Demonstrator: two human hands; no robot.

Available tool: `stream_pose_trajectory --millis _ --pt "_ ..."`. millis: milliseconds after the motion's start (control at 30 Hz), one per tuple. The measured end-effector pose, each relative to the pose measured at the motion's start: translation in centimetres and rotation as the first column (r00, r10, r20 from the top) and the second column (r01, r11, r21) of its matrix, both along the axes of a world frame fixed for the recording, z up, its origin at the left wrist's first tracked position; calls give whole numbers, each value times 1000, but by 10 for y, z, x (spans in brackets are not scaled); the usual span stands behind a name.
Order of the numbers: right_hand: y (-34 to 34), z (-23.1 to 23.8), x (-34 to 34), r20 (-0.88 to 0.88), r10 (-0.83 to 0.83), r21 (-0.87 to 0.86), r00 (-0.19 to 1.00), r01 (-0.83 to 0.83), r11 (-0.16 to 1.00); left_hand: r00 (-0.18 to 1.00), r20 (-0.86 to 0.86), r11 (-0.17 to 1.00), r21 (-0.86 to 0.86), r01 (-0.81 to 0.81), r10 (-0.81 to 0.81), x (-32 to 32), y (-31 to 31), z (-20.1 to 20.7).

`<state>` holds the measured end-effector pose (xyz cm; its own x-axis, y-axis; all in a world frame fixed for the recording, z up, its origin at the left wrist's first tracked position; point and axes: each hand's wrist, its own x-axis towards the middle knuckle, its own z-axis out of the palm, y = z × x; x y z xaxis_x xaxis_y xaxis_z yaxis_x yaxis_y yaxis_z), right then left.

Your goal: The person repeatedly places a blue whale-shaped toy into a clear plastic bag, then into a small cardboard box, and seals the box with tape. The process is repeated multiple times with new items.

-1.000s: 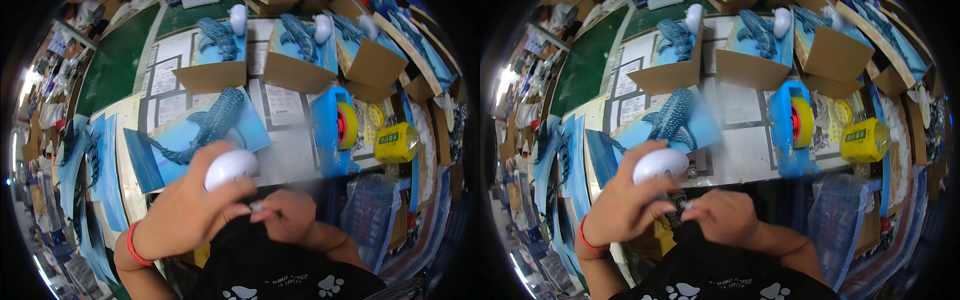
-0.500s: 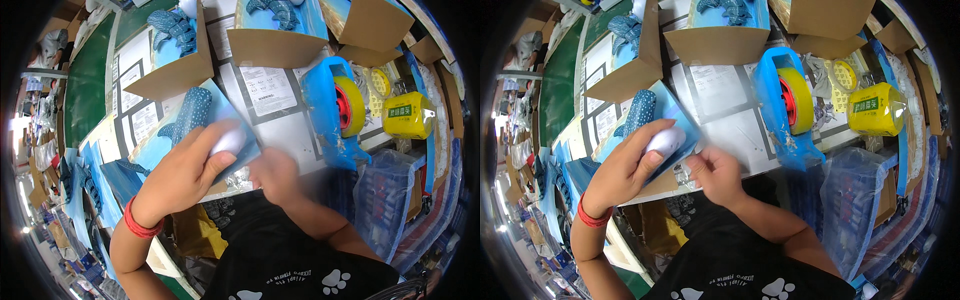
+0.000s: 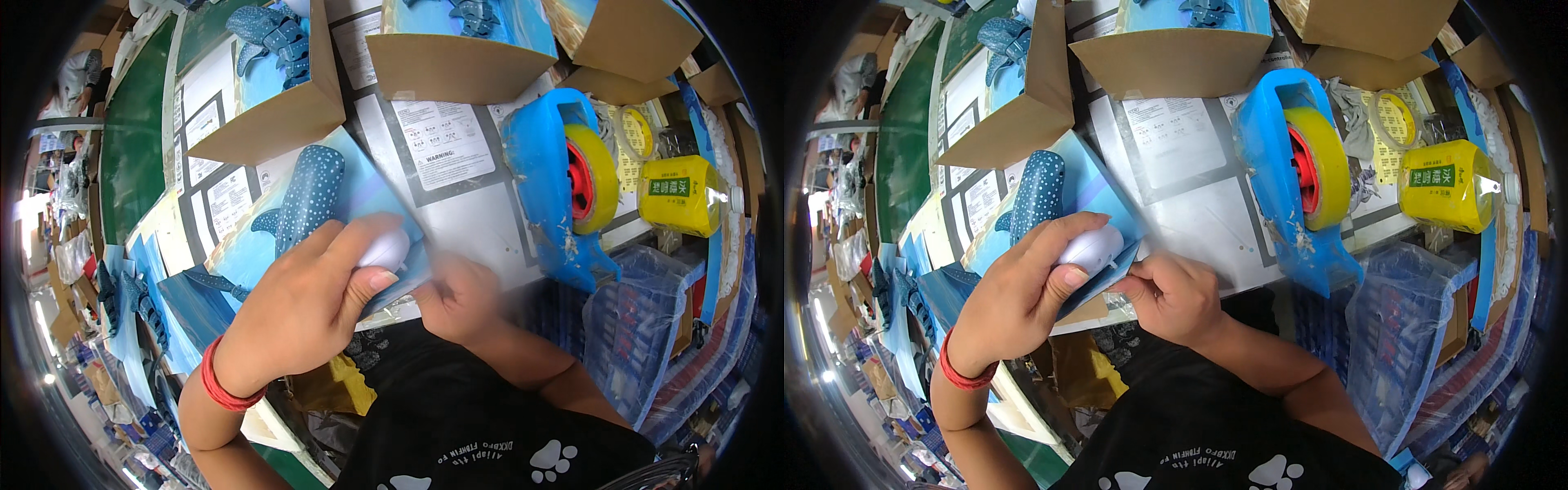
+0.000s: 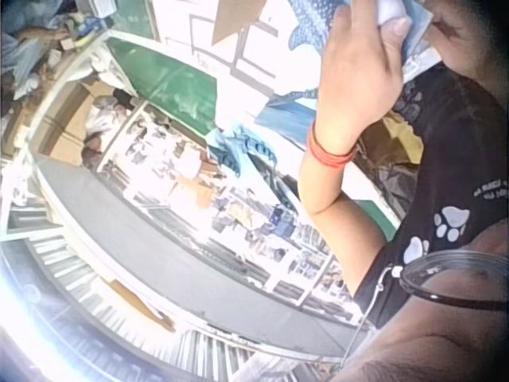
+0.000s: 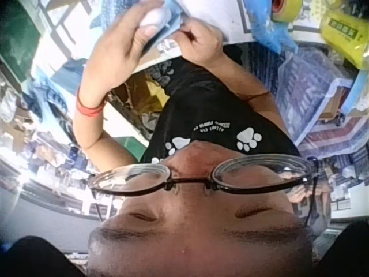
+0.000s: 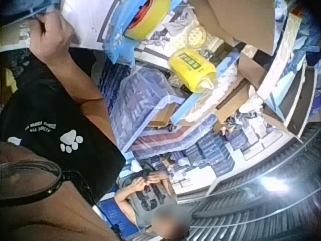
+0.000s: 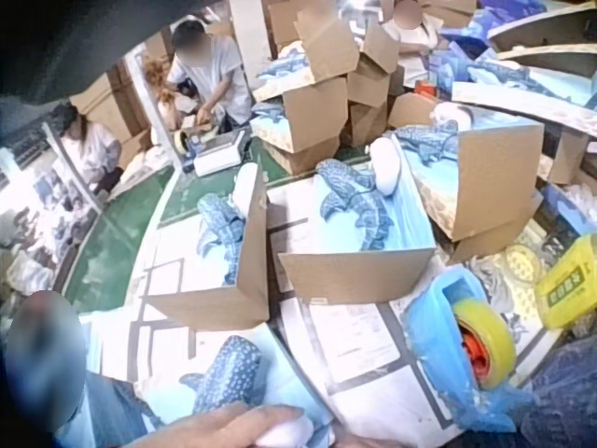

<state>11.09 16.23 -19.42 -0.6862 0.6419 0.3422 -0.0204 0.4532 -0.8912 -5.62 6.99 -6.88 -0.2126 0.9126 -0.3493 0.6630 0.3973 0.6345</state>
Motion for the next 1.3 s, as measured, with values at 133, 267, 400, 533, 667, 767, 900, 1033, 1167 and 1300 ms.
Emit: stream_pose_trajectory --millis 133,267,400,533,667,767,900,1033,1167,1300 --pt "0 3 2 22 19 -26 1000 -19 999 1000 -17 991 132 9 -7 0 -6 -13" --pt "-1 3 6 70 20 -33 997 -18 999 990 -55 986 105 132 -127 -3 -3 -2" --pt "-2 7 9 104 45 -57 994 -39 998 983 -122 983 103 151 -138 1 -7 -8" --pt "-7 5 13 -2 236 -864 972 -121 489 988 -112 989 93 117 -106 3 -6 -9" --pt "-22 -6 17 -234 240 -949 942 -275 153 994 -96 997 48 65 -60 6 -5 -7" --pt "-42 -6 7 -174 -167 -814 970 -46 580 994 -100 997 55 46 -40 9 -5 -7" --pt "-32 -9 6 -143 -11 -595 990 -77 800 994 -109 997 74 4 5 15 -8 -10" --pt "-12 -2 26 -62 171 -812 983 -149 565 996 -64 997 50 -54 57 27 -3 -8" --pt "-15 13 19 54 22 -625 998 17 780 995 -89 995 95 -39 48 31 1 -12" --pt "-16 16 22 162 -18 -196 987 50 979 994 -91 994 95 -59 68 37 -1 -14"
